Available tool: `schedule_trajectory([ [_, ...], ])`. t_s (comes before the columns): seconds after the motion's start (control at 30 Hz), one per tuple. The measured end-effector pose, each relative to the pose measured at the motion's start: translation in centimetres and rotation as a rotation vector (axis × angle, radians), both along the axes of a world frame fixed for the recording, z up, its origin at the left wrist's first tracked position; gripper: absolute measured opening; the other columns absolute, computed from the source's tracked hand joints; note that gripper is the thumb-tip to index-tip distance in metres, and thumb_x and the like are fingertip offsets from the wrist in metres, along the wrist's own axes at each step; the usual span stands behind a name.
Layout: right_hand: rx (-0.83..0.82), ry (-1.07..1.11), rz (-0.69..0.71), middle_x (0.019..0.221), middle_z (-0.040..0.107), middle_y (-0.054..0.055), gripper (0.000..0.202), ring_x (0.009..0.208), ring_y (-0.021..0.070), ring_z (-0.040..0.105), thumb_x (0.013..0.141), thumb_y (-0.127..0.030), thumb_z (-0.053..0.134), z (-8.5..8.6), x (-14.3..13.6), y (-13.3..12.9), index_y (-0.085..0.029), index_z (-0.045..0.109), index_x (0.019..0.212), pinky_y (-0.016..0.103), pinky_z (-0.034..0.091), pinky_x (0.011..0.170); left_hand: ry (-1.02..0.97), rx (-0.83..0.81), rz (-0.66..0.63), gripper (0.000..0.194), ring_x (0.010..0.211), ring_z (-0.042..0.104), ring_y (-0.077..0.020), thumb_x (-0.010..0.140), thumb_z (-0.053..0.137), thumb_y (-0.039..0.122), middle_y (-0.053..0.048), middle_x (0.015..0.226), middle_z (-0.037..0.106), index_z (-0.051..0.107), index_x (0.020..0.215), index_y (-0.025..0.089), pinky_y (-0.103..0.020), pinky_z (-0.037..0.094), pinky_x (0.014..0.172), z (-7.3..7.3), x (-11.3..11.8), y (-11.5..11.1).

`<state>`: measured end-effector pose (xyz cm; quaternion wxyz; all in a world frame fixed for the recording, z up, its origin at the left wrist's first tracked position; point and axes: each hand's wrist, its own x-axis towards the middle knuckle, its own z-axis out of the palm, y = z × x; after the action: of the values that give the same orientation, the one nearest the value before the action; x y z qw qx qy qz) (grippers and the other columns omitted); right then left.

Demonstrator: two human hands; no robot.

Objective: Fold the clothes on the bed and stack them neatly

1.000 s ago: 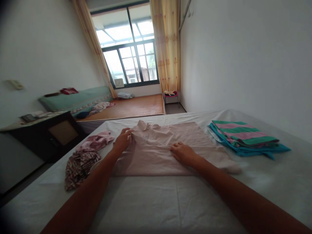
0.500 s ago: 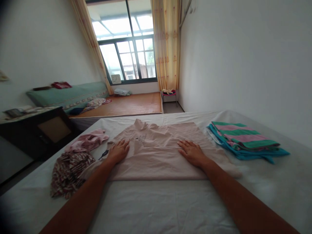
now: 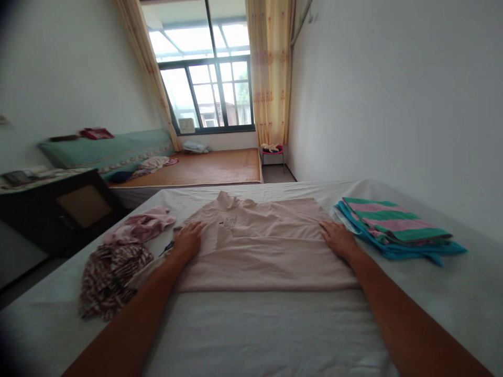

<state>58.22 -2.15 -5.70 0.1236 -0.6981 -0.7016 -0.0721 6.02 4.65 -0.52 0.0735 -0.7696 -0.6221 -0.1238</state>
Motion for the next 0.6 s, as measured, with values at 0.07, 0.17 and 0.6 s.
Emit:
schedule_trajectory([
  [0.07, -0.031, -0.049, -0.032, 0.137, 0.055, 0.011, 0.047, 0.126, 0.0263, 0.049, 0.089, -0.023, 0.035, 0.4, -1.3, 0.2, -0.018, 0.056, 0.13, 0.047, 0.038, 0.105, 0.011, 0.012, -0.084, 0.045, 0.137, 0.036, -0.0254, 0.09, 0.039, 0.015, -0.003, 0.144, 0.049, 0.06, 0.127, 0.027, -0.044, 0.027, 0.112, 0.1, 0.3, -0.2],
  [0.17, -0.11, -0.121, 0.042, 0.136, 0.056, 0.01, 0.046, 0.125, 0.0285, 0.049, 0.087, -0.02, 0.037, 2.4, -2.9, 1.8, -0.022, 0.058, 0.128, 0.05, 0.043, 0.097, 0.0, -0.013, -0.155, 0.04, 0.135, 0.039, -0.0264, 0.093, 0.038, 0.02, -0.004, 0.139, 0.054, 0.065, 0.121, 0.026, -0.044, 0.029, 0.111, -0.1, 0.5, -0.4],
  [0.6, -0.162, -0.136, -0.131, 0.143, 0.047, 0.015, 0.041, 0.129, 0.0323, 0.043, 0.095, -0.033, 0.036, 4.8, -1.6, 15.9, -0.02, 0.057, 0.127, 0.056, 0.039, 0.097, -0.14, -0.049, -0.17, 0.037, 0.123, 0.051, -0.0221, 0.091, 0.043, 0.018, -0.005, 0.132, 0.059, 0.064, 0.121, 0.025, -0.039, 0.038, 0.106, -0.8, -0.2, 0.3],
])
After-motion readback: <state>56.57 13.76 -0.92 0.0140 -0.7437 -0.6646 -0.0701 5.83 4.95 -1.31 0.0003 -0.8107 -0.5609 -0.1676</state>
